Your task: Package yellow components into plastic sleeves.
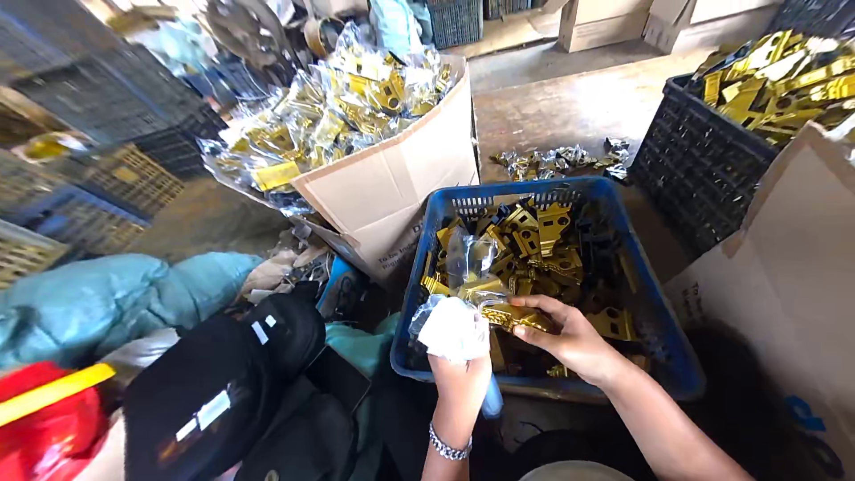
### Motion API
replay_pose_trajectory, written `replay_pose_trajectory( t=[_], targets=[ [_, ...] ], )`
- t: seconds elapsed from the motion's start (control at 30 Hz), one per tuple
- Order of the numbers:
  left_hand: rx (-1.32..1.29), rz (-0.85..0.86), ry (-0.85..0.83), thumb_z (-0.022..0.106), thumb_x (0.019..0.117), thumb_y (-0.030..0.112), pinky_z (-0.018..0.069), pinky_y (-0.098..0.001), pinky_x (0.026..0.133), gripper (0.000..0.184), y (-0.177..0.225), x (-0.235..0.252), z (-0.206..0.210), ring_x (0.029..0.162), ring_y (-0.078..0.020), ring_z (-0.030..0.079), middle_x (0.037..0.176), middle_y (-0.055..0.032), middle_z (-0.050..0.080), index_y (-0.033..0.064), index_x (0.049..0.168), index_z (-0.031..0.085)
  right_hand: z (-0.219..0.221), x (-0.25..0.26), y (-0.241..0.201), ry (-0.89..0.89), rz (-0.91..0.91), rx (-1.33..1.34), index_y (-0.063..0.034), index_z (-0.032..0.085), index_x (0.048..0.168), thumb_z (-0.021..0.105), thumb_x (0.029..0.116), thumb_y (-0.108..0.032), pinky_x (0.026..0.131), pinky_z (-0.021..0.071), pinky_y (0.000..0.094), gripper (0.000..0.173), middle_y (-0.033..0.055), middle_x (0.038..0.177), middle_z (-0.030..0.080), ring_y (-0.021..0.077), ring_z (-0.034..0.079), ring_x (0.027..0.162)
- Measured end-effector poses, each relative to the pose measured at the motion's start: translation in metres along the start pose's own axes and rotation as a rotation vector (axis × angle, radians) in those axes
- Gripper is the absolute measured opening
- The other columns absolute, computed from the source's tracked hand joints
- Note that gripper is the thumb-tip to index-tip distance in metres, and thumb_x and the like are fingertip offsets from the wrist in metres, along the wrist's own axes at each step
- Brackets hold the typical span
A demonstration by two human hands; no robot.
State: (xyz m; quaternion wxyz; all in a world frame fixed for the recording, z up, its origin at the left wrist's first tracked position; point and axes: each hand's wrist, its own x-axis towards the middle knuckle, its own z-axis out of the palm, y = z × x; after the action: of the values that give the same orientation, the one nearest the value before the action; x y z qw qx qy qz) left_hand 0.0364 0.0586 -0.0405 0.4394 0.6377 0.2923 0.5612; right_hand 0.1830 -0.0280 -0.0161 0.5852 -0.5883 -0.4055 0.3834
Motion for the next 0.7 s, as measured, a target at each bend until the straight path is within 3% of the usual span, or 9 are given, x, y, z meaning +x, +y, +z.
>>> replay_pose_trajectory(
  t=[0.1,0.17,0.23,0.33,0.4,0.47,0.53,0.6,0.7],
  targets=[
    [0.032,0.062,-0.054,0.065,0.0880,0.003,0.0588,-0.0194,0.077,0.022,0.001,-0.008,0.004,0.078,0.0014,0.067,0.086,-0.0027,0.070,-0.0145,0.101,0.062,-0.002,-0.001,0.008,0.129,-0.138,-0.174,-0.0014,0.066,0.127,0.073,0.0880,-0.017,0.099,0.0505,0.0246,0.042,0.0120,0.128,0.064,0.0120,0.060,0.118],
    [0.022,0.148,-0.084,0.067,0.0912,0.008,0.0586,-0.0200,0.081,0.022,0.002,-0.013,0.008,0.084,0.0012,0.068,0.088,-0.0039,0.071,-0.0122,0.099,0.064,-0.003,0.000,0.011,0.199,-0.253,-0.282,-0.0002,0.067,0.125,0.072,0.0883,-0.020,0.100,0.0463,0.0372,0.042,0.0146,0.124,0.067,0.0218,0.058,0.116],
    [-0.019,0.143,-0.134,0.068,0.0925,0.010,0.0574,-0.0195,0.085,0.022,0.006,-0.019,0.013,0.090,0.0024,0.067,0.092,-0.0029,0.071,-0.0096,0.101,0.064,-0.004,0.001,0.013,0.213,-0.324,-0.334,0.0010,0.065,0.130,0.071,0.0901,-0.021,0.102,0.0486,0.0342,0.046,0.0178,0.130,0.063,0.0214,0.059,0.121],
    [-0.064,0.066,-0.389,0.068,0.0904,0.006,0.0563,-0.0207,0.089,0.022,0.018,-0.029,0.015,0.094,-0.0020,0.069,0.094,-0.0101,0.073,-0.0123,0.102,0.066,-0.007,0.001,0.019,0.088,-0.332,-0.246,0.0096,0.053,0.140,0.070,0.0881,-0.016,0.106,0.0474,0.0264,0.060,0.0244,0.141,0.057,0.0169,0.057,0.129],
    [-0.104,0.027,-0.494,0.067,0.0919,0.006,0.0575,-0.0210,0.084,0.021,0.015,-0.027,0.010,0.089,-0.0027,0.068,0.093,-0.0097,0.072,-0.0111,0.103,0.065,-0.013,-0.004,0.019,-0.011,-0.258,-0.298,0.0083,0.063,0.130,0.072,0.0840,-0.011,0.099,0.0529,0.0245,0.051,0.0172,0.125,0.069,0.0104,0.066,0.115],
    [-0.174,-0.097,-0.452,0.066,0.0912,0.002,0.0588,-0.0213,0.072,0.016,0.010,-0.020,-0.005,0.078,-0.0016,0.067,0.091,-0.0020,0.071,-0.0071,0.105,0.065,-0.029,-0.005,0.006,-0.178,-0.057,-0.487,0.0047,0.070,0.120,0.076,0.0854,-0.008,0.098,0.0547,0.0381,0.037,0.0182,0.115,0.072,0.0220,0.070,0.107],
    [-0.269,-0.247,-0.364,0.061,0.0926,0.000,0.0597,-0.0239,0.071,0.023,0.014,-0.013,-0.028,0.075,-0.0037,0.068,0.091,0.0035,0.071,-0.0035,0.115,0.062,-0.055,0.006,-0.010,-0.317,0.026,-0.629,0.0039,0.074,0.112,0.078,0.0856,-0.005,0.098,0.0531,0.0469,0.028,0.0212,0.113,0.072,0.0310,0.069,0.107],
    [-0.313,-0.414,-0.311,0.049,0.0949,-0.001,0.0624,-0.0315,0.080,0.035,0.023,-0.008,-0.049,0.084,-0.0129,0.073,0.097,-0.0019,0.074,-0.0058,0.129,0.054,-0.085,0.021,-0.028,-0.191,-0.108,-0.729,0.0029,0.075,0.105,0.076,0.0862,-0.004,0.093,0.0549,0.0481,0.020,0.0215,0.110,0.070,0.0324,0.068,0.104],
    [-0.128,-0.465,-0.121,0.064,0.0868,-0.007,0.0649,-0.0305,0.074,0.027,0.031,-0.010,-0.043,0.075,-0.0139,0.076,0.085,-0.0035,0.077,-0.0064,0.113,0.059,-0.113,0.062,-0.047,0.318,-0.402,-0.845,0.0110,0.065,0.119,0.074,0.0867,0.002,0.096,0.0542,0.0552,0.035,0.0343,0.129,0.059,0.0459,0.062,0.117]
  ],
)
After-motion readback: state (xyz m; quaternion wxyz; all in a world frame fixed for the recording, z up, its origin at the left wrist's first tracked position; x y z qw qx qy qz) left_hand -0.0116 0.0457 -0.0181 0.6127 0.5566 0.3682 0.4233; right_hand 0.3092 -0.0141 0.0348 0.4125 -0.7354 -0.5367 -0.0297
